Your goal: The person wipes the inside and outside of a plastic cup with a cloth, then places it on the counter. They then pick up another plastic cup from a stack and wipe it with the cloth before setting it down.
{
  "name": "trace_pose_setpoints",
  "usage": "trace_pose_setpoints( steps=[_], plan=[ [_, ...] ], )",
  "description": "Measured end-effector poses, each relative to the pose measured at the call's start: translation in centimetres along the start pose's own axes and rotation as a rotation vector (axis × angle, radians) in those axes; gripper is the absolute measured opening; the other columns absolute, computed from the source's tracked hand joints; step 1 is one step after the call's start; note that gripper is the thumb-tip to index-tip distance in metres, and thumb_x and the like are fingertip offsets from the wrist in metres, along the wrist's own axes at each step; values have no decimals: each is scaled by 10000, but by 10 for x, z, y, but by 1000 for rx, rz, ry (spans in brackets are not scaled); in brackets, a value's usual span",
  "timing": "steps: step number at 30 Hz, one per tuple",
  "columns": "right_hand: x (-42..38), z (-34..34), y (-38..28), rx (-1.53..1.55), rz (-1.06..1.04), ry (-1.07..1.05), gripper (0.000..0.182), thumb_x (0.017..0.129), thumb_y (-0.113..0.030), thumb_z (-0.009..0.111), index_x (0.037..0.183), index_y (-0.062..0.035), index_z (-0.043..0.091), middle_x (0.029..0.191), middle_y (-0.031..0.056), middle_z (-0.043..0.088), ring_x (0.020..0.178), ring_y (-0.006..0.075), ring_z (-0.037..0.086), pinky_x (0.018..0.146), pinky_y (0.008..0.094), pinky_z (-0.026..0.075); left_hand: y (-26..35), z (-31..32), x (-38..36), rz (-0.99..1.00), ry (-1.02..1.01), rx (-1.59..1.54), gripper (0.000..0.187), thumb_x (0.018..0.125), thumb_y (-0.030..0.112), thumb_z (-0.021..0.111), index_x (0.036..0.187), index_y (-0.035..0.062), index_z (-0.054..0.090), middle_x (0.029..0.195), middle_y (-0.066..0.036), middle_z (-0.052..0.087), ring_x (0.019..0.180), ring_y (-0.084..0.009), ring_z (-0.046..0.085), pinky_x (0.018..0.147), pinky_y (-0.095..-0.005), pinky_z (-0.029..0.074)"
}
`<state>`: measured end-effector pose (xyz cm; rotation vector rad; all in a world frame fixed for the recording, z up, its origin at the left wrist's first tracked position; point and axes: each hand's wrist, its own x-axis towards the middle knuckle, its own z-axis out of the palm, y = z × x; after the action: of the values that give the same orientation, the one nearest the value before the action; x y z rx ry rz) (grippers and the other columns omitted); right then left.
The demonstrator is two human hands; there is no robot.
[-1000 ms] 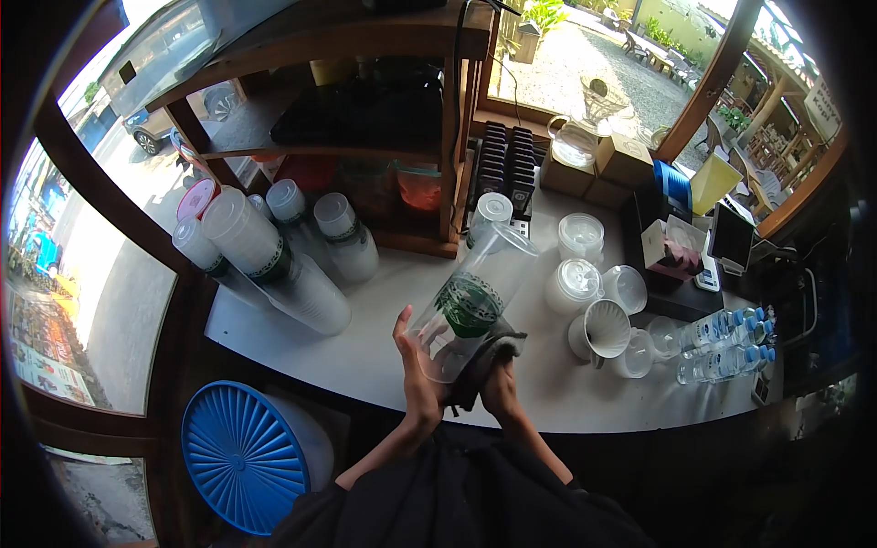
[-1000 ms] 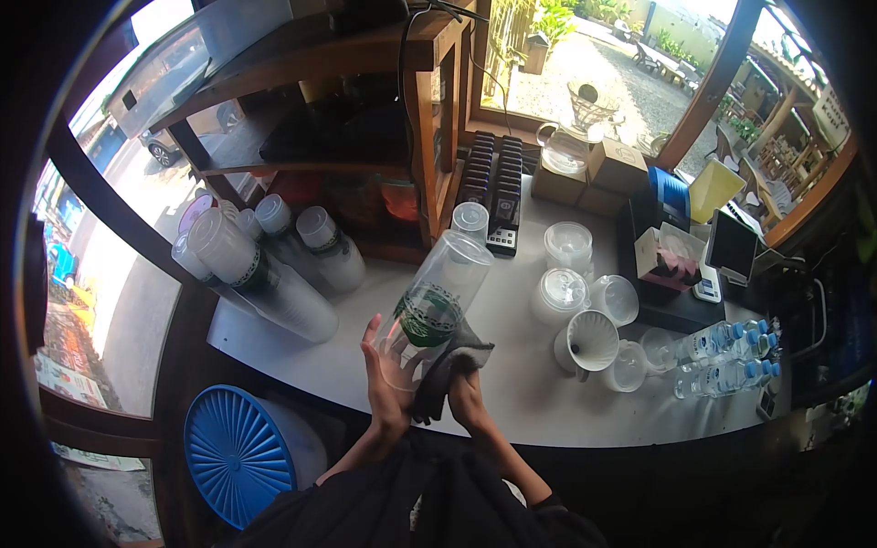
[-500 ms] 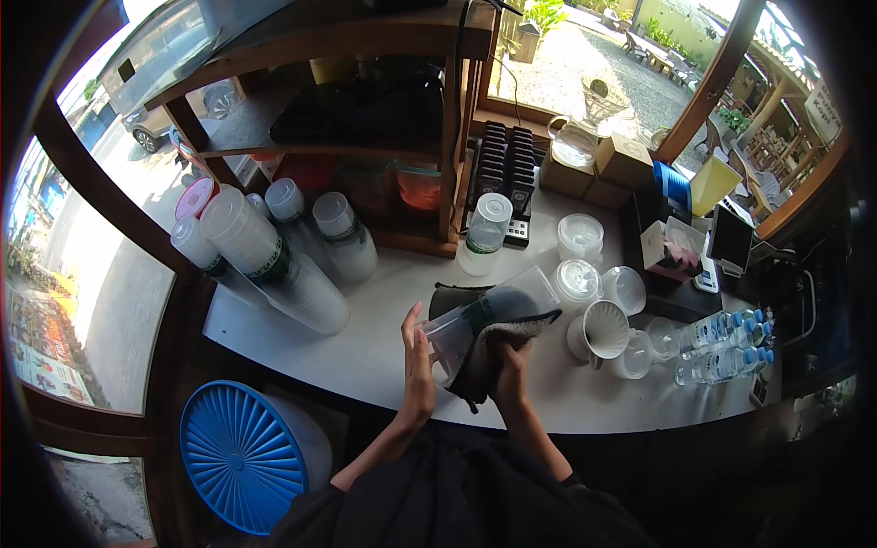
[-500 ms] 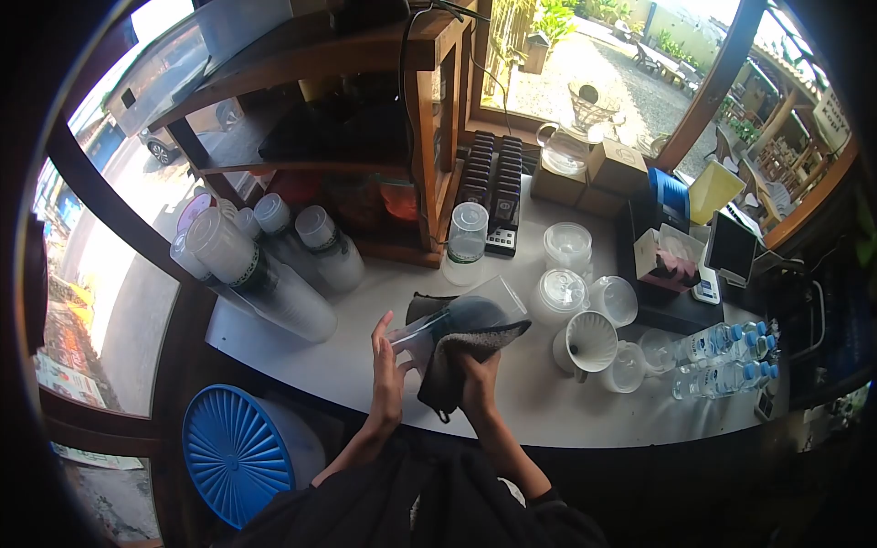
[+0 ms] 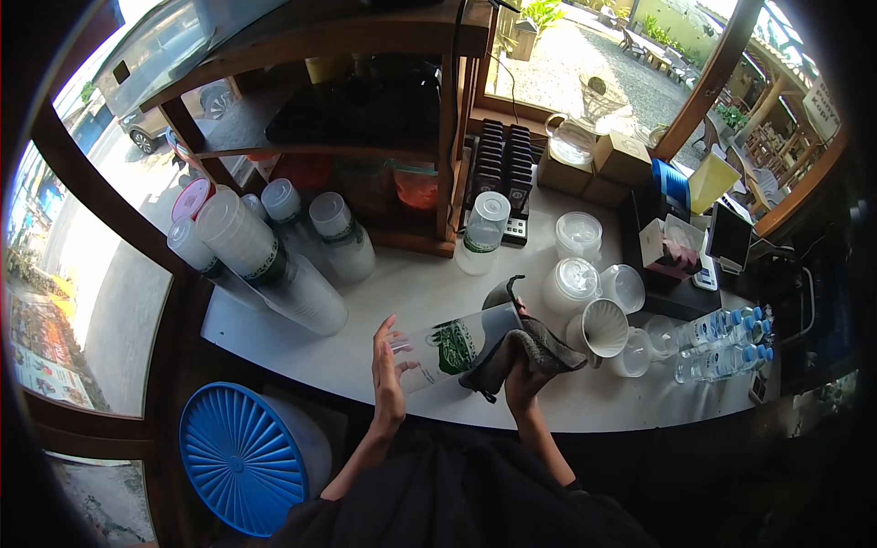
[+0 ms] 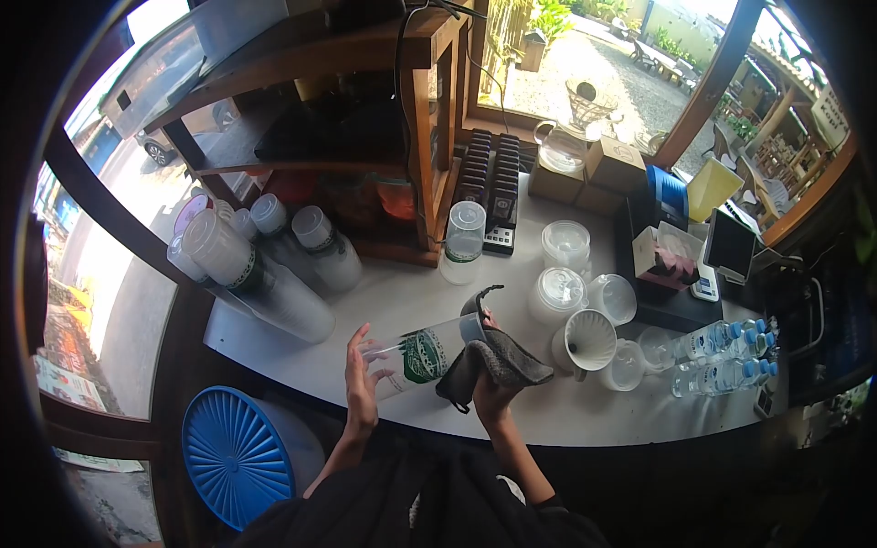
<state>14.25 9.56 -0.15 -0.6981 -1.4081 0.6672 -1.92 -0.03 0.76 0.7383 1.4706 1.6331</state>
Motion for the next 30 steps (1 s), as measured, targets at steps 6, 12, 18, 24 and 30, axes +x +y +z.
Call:
trace_pose_setpoints(
  steps=[6, 12, 18, 24, 30],
  plan=[
    [-2, -15, 4, 222, 749, 78, 214, 889, -131, 598, 1043, 9, 550, 955, 53, 592, 849, 132, 557, 732, 265, 465, 12, 2, -3, 223, -84, 326, 593, 986, 468, 267, 1409, 56, 321, 1237, -155, 403, 1082, -227, 452, 876, -357, 413],
    [-6, -10, 11, -63, 402, 96, 156, 811, -18, 641, 940, 69, 651, 894, 108, 678, 814, 157, 635, 748, 280, 492, 15, 5, 1, 341, 52, 334, 487, 990, 283, 318, 1399, 18, 324, 1249, -178, 433, 1155, -267, 428, 1023, -407, 299],
    [-13, -26, 15, 239, 325, 59, 364, 893, -121, 562, 1213, 45, 509, 1238, 142, 553, 1119, 213, 538, 987, 334, 388, 26, -11, 14, 461, 246, 217, 553, 957, 350, 393, 1402, 29, 326, 1299, -187, 471, 1163, -251, 457, 978, -413, 355],
    [8, -49, 2, 781, 634, -103, 668, 931, -431, 489, 1438, -62, 260, 1454, 157, 339, 1308, 279, 392, 1080, 428, 338, 28, -34, 23, 549, 197, 185, 703, 787, 182, 702, 1369, 61, 328, 1266, -172, 532, 1234, -267, 457, 1007, -434, 320],
    [26, -35, 1, 675, 600, -337, 562, 895, -375, 576, 1317, -28, 447, 1447, 208, 345, 1337, 314, 358, 1079, 429, 333, 27, -31, 25, 564, -45, 133, 502, 746, 164, 728, 1180, 25, 517, 1202, -187, 572, 1156, -271, 532, 965, -410, 382]
  ],
)
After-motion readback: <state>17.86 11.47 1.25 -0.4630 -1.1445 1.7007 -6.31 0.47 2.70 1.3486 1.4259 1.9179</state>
